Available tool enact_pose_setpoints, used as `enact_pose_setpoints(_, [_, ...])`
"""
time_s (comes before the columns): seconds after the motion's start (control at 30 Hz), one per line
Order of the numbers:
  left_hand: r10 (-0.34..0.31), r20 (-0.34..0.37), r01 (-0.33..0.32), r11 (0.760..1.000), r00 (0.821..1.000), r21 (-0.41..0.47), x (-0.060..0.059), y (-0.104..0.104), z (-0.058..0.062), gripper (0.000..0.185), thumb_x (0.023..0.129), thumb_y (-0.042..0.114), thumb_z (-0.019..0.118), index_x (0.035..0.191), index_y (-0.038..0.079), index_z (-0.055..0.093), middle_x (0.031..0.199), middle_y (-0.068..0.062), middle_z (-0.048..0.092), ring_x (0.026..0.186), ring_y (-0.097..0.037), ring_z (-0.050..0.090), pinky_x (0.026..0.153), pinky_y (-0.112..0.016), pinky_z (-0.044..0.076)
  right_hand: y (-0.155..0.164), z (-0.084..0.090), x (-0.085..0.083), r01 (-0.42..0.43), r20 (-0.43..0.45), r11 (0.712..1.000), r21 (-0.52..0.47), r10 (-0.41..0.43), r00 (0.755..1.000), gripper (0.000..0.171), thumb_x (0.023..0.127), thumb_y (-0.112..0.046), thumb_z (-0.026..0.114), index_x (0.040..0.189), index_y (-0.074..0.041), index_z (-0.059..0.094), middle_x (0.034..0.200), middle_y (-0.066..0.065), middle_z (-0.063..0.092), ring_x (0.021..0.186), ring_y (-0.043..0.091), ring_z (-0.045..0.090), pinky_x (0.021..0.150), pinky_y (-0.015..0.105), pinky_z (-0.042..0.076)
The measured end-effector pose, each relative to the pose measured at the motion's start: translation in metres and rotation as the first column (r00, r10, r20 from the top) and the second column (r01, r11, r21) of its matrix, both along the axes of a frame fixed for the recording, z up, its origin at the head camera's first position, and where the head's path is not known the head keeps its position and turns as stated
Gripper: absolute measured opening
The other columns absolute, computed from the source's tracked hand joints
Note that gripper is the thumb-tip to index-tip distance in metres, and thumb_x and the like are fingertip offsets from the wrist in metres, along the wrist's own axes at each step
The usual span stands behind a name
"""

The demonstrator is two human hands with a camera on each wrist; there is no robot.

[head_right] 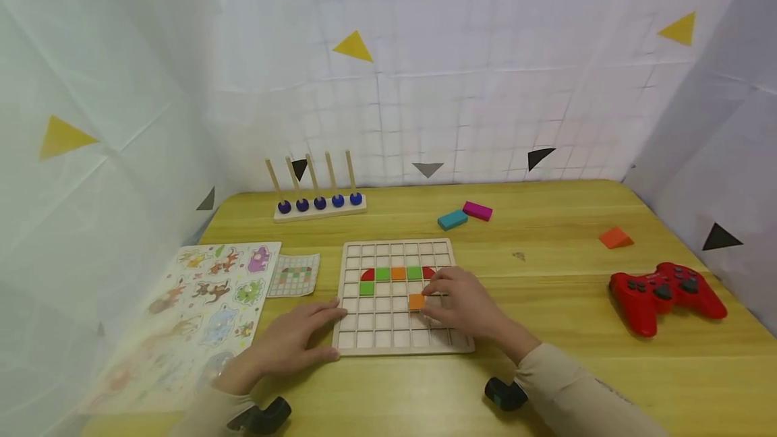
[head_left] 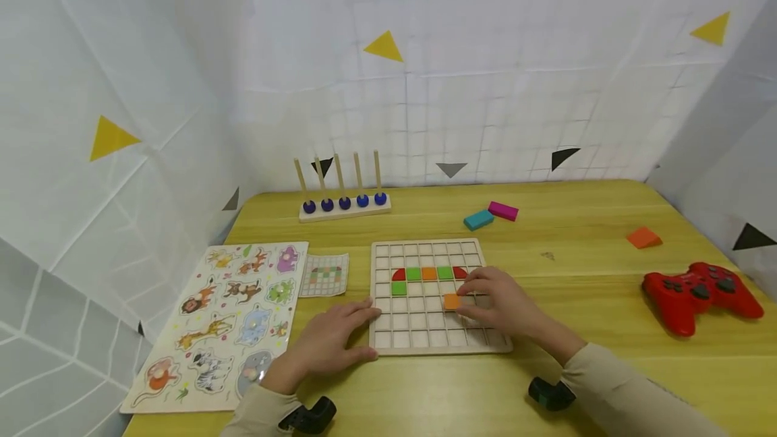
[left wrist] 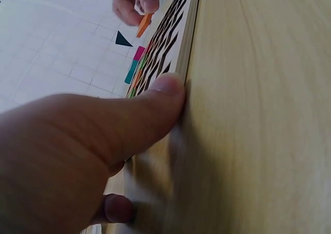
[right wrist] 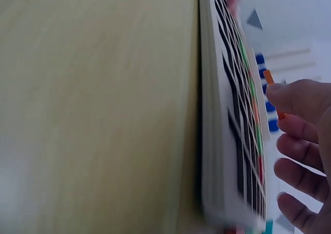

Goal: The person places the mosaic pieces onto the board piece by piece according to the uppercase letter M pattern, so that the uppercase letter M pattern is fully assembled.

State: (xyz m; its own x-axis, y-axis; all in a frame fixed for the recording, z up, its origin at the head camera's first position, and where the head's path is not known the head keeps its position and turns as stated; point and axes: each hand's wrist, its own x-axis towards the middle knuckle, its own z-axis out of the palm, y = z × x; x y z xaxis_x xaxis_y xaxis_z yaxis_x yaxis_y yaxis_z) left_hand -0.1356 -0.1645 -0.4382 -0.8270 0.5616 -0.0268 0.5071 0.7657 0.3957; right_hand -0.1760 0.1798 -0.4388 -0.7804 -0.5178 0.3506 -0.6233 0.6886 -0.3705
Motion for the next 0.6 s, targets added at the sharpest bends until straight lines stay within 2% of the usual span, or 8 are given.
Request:
enact_pose_setpoints(0.1, [0.002, 0.002, -0.002, 1.0, 1.0, 0.004, 0.0, 0.0, 0.0, 0.06, 0.09, 0.05, 0.065, 0.143, 0.023, 0.051, 0.153, -0.006, 0.046, 0.136, -0.033, 0.048, 0.101, -0.059, 0.045, -0.016, 0.0, -0.001, -0.044, -0.008, 0.999, 0.008, 0.044, 0.999, 0.019, 0.08, -0.029, 0.081, 0.094, -0.016, 0.077, 0.09, -0.006, 0.064, 0.083, 0.01, 0.057, 0.073, 0.028, 0.051])
enact_pose_setpoints(0.23, [0.002, 0.001, -0.002, 1.0, 1.0, 0.001, 0.0, 0.0, 0.001, 0.061, 0.09, 0.049, 0.066, 0.143, 0.022, 0.051, 0.153, -0.006, 0.046, 0.136, -0.033, 0.047, 0.101, -0.06, 0.045, -0.033, 0.002, 0.0, -0.047, 0.077, 0.998, 0.039, 0.044, 0.996, 0.023, 0.082, -0.034, 0.08, 0.095, -0.017, 0.076, 0.075, -0.012, 0.055, 0.068, 0.001, 0.044, 0.06, 0.017, 0.039])
enact_pose_setpoints(0.33, [0.007, 0.003, -0.007, 1.0, 1.0, -0.006, -0.001, 0.001, 0.001, 0.061, 0.09, 0.048, 0.066, 0.143, 0.022, 0.051, 0.154, -0.006, 0.045, 0.137, -0.033, 0.047, 0.101, -0.06, 0.045, -0.045, 0.003, 0.001, -0.04, 0.122, 0.997, 0.064, 0.032, 0.992, 0.024, 0.082, -0.035, 0.079, 0.097, -0.017, 0.075, 0.072, -0.014, 0.052, 0.066, -0.001, 0.04, 0.059, 0.016, 0.037])
enact_pose_setpoints(0.6, [0.01, 0.009, -0.01, 1.0, 1.0, 0.0, 0.0, 0.002, 0.001, 0.061, 0.09, 0.05, 0.066, 0.142, 0.022, 0.052, 0.154, -0.006, 0.045, 0.137, -0.033, 0.046, 0.102, -0.061, 0.044, -0.067, 0.003, 0.002, -0.008, 0.136, 0.998, 0.062, -0.001, 0.991, 0.023, 0.081, -0.037, 0.079, 0.094, -0.019, 0.076, 0.073, -0.013, 0.055, 0.065, 0.001, 0.042, 0.058, 0.016, 0.038])
